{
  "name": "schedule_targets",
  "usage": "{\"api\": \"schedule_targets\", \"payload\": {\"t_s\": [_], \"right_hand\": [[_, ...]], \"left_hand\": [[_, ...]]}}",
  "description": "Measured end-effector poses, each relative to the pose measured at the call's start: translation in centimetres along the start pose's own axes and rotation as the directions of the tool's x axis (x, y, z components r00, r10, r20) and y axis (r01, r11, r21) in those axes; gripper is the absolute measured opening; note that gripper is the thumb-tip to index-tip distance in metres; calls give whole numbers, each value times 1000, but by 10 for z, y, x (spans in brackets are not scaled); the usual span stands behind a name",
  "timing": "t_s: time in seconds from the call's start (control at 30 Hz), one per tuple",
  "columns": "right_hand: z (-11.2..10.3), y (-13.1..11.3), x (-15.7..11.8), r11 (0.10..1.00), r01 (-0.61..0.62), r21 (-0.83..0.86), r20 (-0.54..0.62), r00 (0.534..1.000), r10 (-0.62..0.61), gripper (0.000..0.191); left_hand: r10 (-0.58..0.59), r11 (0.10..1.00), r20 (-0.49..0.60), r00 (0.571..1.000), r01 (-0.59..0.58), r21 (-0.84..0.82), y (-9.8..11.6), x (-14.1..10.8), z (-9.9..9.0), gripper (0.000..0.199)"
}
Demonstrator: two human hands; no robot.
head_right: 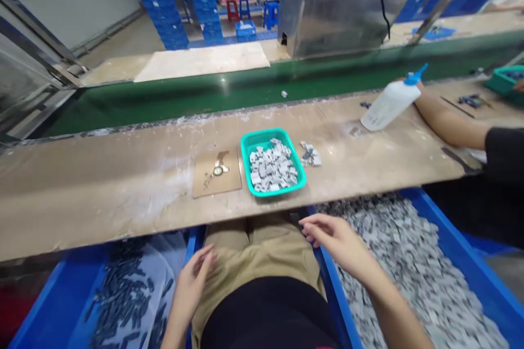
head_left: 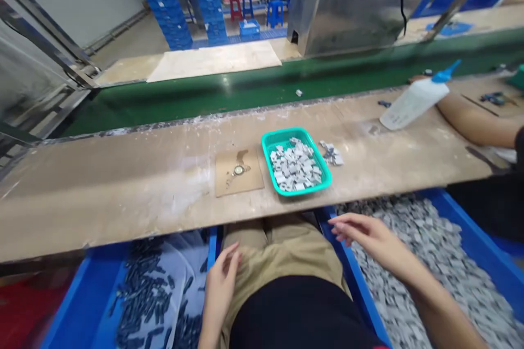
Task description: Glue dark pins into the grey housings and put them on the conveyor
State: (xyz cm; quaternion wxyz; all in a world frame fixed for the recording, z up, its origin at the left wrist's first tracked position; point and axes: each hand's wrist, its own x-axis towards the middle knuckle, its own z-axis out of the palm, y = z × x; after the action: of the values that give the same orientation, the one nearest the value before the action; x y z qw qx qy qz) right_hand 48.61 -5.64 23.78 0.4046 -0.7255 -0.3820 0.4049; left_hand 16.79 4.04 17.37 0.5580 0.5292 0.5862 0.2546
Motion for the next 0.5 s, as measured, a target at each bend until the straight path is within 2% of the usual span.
{"api": "schedule_targets", "payload": {"t_s": [0.03, 0.1, 0.2, 0.27, 0.37, 0.43, 0.5], "right_hand": [[16, 18, -18, 1000, -26, 5, 11, 1000, 26, 31], [45, 50, -34, 998, -16, -55, -58, 998, 13, 27], [69, 79, -23, 990, 0, -139, -213, 977, -30, 29], [70, 86, -6, 986, -2, -169, -290, 956, -48, 32], [57, 89, 11, 975, 11, -222, -373, 923, -95, 32], [46, 93, 13, 970, 24, -243, -406, 906, -124, 33], [36, 99, 8, 968, 36, -248, -422, 896, -141, 32]], "left_hand": [[62, 993, 60, 996, -67, 94, 7, 5, 9, 34], [174, 941, 67, 983, -186, 282, 19, 18, 21, 27], [257, 871, 3, 967, -233, 432, 35, 37, 22, 25], [261, 860, -22, 965, -222, 460, 41, 44, 19, 25], [255, 855, -20, 967, -216, 471, 42, 40, 18, 25], [244, 869, 16, 970, -227, 441, 36, 32, 25, 27], [229, 886, 84, 970, -243, 394, 28, 25, 40, 29]]}}
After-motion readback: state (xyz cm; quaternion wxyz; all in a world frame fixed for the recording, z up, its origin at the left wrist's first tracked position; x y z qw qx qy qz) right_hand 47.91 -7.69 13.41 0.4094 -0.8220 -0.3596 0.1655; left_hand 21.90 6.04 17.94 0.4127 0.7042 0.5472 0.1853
